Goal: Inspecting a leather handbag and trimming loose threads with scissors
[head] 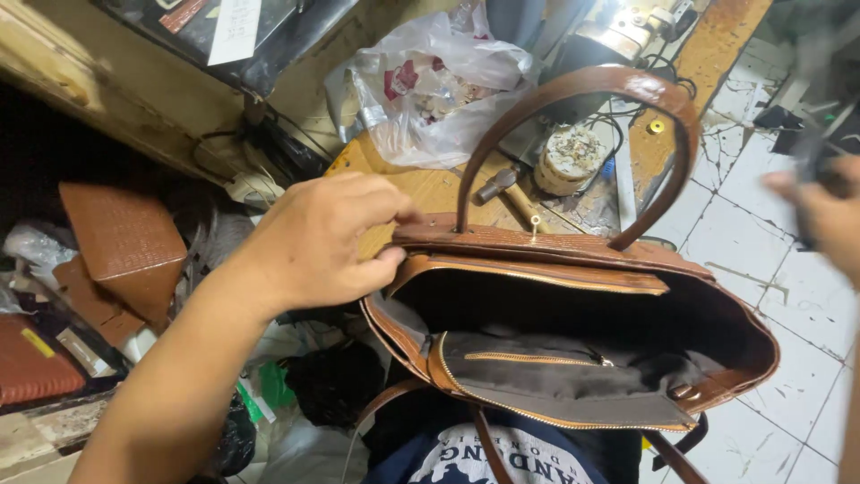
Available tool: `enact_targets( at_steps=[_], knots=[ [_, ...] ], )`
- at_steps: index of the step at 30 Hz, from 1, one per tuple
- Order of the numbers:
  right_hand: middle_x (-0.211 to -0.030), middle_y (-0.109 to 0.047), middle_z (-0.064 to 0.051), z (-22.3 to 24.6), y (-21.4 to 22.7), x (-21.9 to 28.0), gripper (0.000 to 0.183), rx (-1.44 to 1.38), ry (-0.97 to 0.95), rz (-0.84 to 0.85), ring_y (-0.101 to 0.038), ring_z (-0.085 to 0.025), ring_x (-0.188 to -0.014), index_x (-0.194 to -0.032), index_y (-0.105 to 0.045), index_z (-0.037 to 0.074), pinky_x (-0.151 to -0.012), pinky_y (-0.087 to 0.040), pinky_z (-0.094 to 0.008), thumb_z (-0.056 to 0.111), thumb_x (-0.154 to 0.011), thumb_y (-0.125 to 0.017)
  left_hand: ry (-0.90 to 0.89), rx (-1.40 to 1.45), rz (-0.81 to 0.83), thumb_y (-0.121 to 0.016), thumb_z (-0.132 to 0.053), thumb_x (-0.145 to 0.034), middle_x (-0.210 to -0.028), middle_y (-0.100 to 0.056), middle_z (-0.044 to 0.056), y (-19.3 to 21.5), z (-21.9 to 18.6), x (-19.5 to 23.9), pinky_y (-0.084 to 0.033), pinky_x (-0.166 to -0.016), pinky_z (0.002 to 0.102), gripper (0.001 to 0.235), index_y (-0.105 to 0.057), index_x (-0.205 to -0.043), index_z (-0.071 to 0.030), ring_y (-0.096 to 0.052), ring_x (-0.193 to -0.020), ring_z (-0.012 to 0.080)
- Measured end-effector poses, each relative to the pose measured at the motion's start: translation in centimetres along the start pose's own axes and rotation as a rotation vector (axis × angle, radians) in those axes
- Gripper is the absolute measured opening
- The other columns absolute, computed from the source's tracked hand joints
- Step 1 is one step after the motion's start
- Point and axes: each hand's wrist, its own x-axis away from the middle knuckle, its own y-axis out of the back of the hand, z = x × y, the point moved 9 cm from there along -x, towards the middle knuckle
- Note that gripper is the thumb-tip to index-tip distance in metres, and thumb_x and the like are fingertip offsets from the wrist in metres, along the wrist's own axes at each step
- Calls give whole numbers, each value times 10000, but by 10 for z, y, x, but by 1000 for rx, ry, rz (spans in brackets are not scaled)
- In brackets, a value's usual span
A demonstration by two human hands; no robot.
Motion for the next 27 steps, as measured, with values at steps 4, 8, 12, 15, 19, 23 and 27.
enact_targets(
  at_steps=[4, 8, 12, 15, 19, 23, 27],
  knots=[
    [-900, -779, -193, 59, -43, 12, 671, 615, -181, 123, -714, -391, -860, -948, -773, 68, -738, -504, -454, 733, -971, -685, -33, -122, 39, -642, -231, -804, -839, -664, 60, -8, -7, 0, -473, -674, 468, 161, -652, -917, -117, -634, -805, 321],
    [-1234, -737, -132, 91, -76, 10, 695, 507, -311, 173, -661, -392, -1147, -1304, -739, 120, -888, -513, -487, 654, -876, -619, 1, -213, -49, -694, -177, -843, -868, -712, 5, 1, -15, 1, -494, -649, 397, 154, -756, -981, -151, -665, -764, 253],
    [-913, -762, -141, 117, -95, 7, 506, 489, -394, 207, -704, -388, -863, -1103, -794, 168, -677, -540, -500, 609, -910, -638, 29, -210, -95, -717, -144, -883, -974, -753, -38, 7, -23, 5, -519, -690, 323, 121, -799, -971, -160, -687, -796, 182],
    [-1023, -764, -148, 117, -106, 1, 473, 479, -402, 183, -708, -399, -954, -1154, -779, 222, -772, -556, -513, 611, -901, -687, 22, -249, -106, -725, -143, -908, -953, -728, -52, 7, -26, 7, -504, -655, 319, 102, -792, -981, -167, -657, -774, 183],
    [-1050, -757, -149, 118, -119, -1, 533, 495, -428, 190, -699, -395, -997, -1037, -763, 142, -789, -537, -497, 644, -862, -716, 14, -315, -104, -704, -174, -934, -913, -704, -66, 1, -24, 12, -495, -609, 325, 129, -782, -1036, -192, -647, -776, 184],
    [-1068, -728, -196, 132, -132, 3, 457, 431, -363, 236, -688, -416, -961, -1120, -679, 67, -784, -554, -525, 475, -923, -737, -20, -306, -119, -705, -150, -936, -918, -709, -38, 1, -26, 14, -494, -632, 339, 153, -776, -1071, -158, -644, -765, 200],
    [-1103, -704, -258, 135, -151, 2, 346, 307, -287, 291, -655, -480, -986, -1136, -666, 65, -814, -528, -562, 257, -848, -657, -48, -377, -117, -686, -166, -956, -909, -689, -39, 0, -29, 16, -462, -614, 338, 140, -764, -1072, -163, -636, -785, 196]
  ],
)
